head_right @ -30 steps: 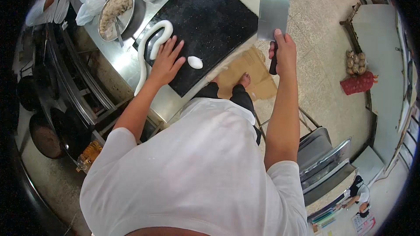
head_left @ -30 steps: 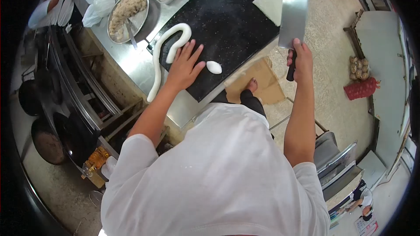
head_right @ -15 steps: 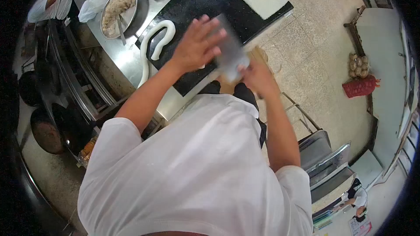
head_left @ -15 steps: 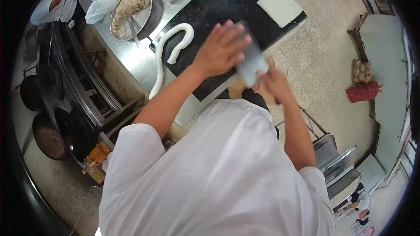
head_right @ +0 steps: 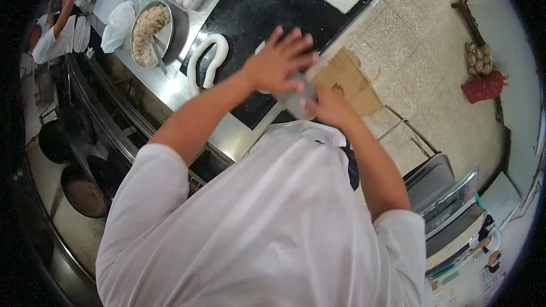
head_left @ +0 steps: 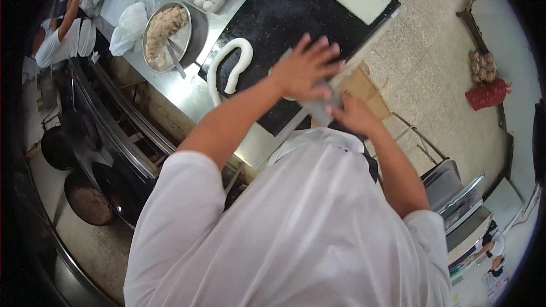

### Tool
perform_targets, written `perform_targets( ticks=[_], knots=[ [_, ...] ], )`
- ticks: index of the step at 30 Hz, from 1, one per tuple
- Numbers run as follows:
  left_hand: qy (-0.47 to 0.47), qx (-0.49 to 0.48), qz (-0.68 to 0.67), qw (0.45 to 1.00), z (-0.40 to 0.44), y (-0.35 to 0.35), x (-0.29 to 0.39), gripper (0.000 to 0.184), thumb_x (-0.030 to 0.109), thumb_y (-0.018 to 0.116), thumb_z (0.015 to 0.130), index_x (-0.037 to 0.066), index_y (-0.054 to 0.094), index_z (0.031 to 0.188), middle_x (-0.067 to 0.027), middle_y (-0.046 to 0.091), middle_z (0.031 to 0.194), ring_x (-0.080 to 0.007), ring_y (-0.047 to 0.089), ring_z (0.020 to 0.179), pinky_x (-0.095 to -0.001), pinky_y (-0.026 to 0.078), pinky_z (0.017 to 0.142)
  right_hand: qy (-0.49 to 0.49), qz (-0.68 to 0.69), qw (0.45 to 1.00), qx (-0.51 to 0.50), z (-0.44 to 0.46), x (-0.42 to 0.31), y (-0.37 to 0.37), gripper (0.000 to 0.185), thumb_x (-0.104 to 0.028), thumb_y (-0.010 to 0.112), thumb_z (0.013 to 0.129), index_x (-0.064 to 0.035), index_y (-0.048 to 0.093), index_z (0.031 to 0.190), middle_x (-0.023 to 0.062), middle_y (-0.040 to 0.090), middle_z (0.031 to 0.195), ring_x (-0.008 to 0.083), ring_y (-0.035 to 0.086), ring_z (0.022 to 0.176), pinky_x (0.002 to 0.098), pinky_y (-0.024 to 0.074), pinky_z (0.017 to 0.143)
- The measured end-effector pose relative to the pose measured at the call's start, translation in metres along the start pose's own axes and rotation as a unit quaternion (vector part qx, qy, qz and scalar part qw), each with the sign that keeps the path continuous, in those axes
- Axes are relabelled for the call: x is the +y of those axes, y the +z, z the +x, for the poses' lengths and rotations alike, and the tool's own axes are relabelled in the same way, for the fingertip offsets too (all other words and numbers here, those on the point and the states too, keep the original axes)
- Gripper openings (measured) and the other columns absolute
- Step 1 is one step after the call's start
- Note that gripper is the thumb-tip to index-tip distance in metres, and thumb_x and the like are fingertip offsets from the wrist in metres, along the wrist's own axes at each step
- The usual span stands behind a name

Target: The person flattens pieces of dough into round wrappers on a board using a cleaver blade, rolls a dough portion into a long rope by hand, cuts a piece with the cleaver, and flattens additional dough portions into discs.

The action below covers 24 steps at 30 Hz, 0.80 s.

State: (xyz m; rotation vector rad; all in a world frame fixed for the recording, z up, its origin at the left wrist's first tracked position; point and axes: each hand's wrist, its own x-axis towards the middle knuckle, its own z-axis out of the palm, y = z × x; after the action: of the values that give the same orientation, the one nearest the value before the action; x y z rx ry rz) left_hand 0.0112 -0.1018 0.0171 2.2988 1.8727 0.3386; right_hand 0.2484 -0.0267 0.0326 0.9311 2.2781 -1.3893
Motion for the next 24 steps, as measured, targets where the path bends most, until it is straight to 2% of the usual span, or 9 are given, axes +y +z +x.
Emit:
perform_targets(
  ticks=[2,5,8,12,16,18,19,22,24],
  knots=[
    [0.126,-0.061,-0.089,0.986,-0.037,0.009,0.023,0.077,0.071,0.053,0.09,0.03,0.045,0.154,-0.0071,0.035,0.164,-0.0318,0.026,0.154,-0.0597,0.011,0.124,-0.054,0.039,0.998,-0.013,-0.028,0.017,0.033,0.057,-0.045,0.073,0.089,0.003,0.066,0.118,0.0268,0.071,0.1,0.044,0.07,0.087,0.0508,0.0545,0.078],
    [0.108,-0.076,-0.097,0.987,-0.03,0.009,0.025,0.078,0.071,0.055,0.089,0.03,0.045,0.154,-0.006,0.037,0.163,-0.0308,0.026,0.154,-0.0599,0.011,0.124,0.06,0.063,0.996,0.018,-0.026,-0.004,0.038,0.056,-0.046,0.074,0.087,0.0033,0.068,0.114,0.0268,0.071,0.099,0.0455,0.07,0.089,0.0511,0.0544,0.08],
    [0.087,-0.107,-0.028,0.99,0.007,-0.006,0.003,0.077,0.069,0.055,0.09,0.03,0.043,0.155,-0.0063,0.035,0.164,-0.0304,0.025,0.154,-0.0596,0.01,0.125,0.047,0.0,0.999,0.021,0.008,0.003,0.005,0.057,-0.048,0.076,0.085,0.0037,0.069,0.108,0.0271,0.071,0.095,0.0452,0.07,0.09,0.0516,0.0542,0.08],
    [0.064,-0.028,0.001,0.998,0.043,-0.001,-0.037,0.08,0.069,0.055,0.09,0.03,0.039,0.158,-0.0068,0.029,0.167,-0.0308,0.023,0.155,-0.0595,0.011,0.125,0.09,-0.019,0.996,-0.011,0.036,-0.028,-0.045,0.057,-0.051,0.077,0.083,0.0035,0.07,0.101,0.0273,0.071,0.092,0.0448,0.07,0.091,0.0516,0.0541,0.08],
    [0.1,-0.11,-0.021,0.989,-0.004,0.001,-0.009,0.078,0.073,0.052,0.09,0.031,0.044,0.155,-0.0067,0.035,0.165,-0.032,0.021,0.156,-0.0613,0.007,0.124,0.03,0.022,0.999,0.009,-0.004,-0.013,0.013,0.062,-0.049,0.079,0.081,0.0048,0.067,0.11,0.0304,0.07,0.106,0.0465,0.069,0.1,0.0491,0.0545,0.087],
    [0.135,-0.088,-0.082,0.983,-0.026,0.013,0.013,0.076,0.072,0.052,0.09,0.031,0.047,0.153,-0.0037,0.038,0.163,-0.0307,0.025,0.155,-0.0611,0.005,0.124,-0.189,-0.237,0.923,0.238,-0.022,-0.007,0.035,0.065,-0.045,0.083,0.079,0.005,0.065,0.116,0.0306,0.07,0.111,0.0465,0.068,0.104,0.0492,0.0545,0.089],
    [0.134,-0.083,-0.069,0.985,-0.017,0.014,0.011,0.075,0.071,0.053,0.09,0.031,0.046,0.153,-0.0037,0.038,0.163,-0.0295,0.025,0.155,-0.0615,0.006,0.124,-0.184,-0.237,0.924,0.237,-0.012,-0.003,0.034,0.065,-0.045,0.083,0.079,0.005,0.065,0.116,0.0306,0.07,0.111,0.0465,0.068,0.104,0.0492,0.0545,0.089],
    [0.114,-0.103,-0.039,0.987,0.007,-0.004,0.005,0.074,0.067,0.055,0.09,0.03,0.045,0.154,-0.004,0.038,0.163,-0.0281,0.025,0.155,-0.0612,0.007,0.124,-0.008,-0.015,0.982,0.189,-0.015,-0.01,0.028,0.064,-0.041,0.086,0.076,0.0041,0.066,0.116,0.0301,0.07,0.113,0.0478,0.067,0.107,0.0494,0.0542,0.09],
    [0.101,-0.103,0.019,0.989,0.029,-0.009,-0.017,0.074,0.066,0.056,0.091,0.029,0.045,0.154,-0.0041,0.037,0.163,-0.0277,0.025,0.155,-0.0607,0.009,0.124,0.128,-0.031,0.991,-0.029,0.014,-0.044,-0.036,0.069,-0.043,0.085,0.076,0.0059,0.063,0.12,0.0323,0.068,0.116,0.0479,0.066,0.11,0.0488,0.0541,0.091]
  ],
)
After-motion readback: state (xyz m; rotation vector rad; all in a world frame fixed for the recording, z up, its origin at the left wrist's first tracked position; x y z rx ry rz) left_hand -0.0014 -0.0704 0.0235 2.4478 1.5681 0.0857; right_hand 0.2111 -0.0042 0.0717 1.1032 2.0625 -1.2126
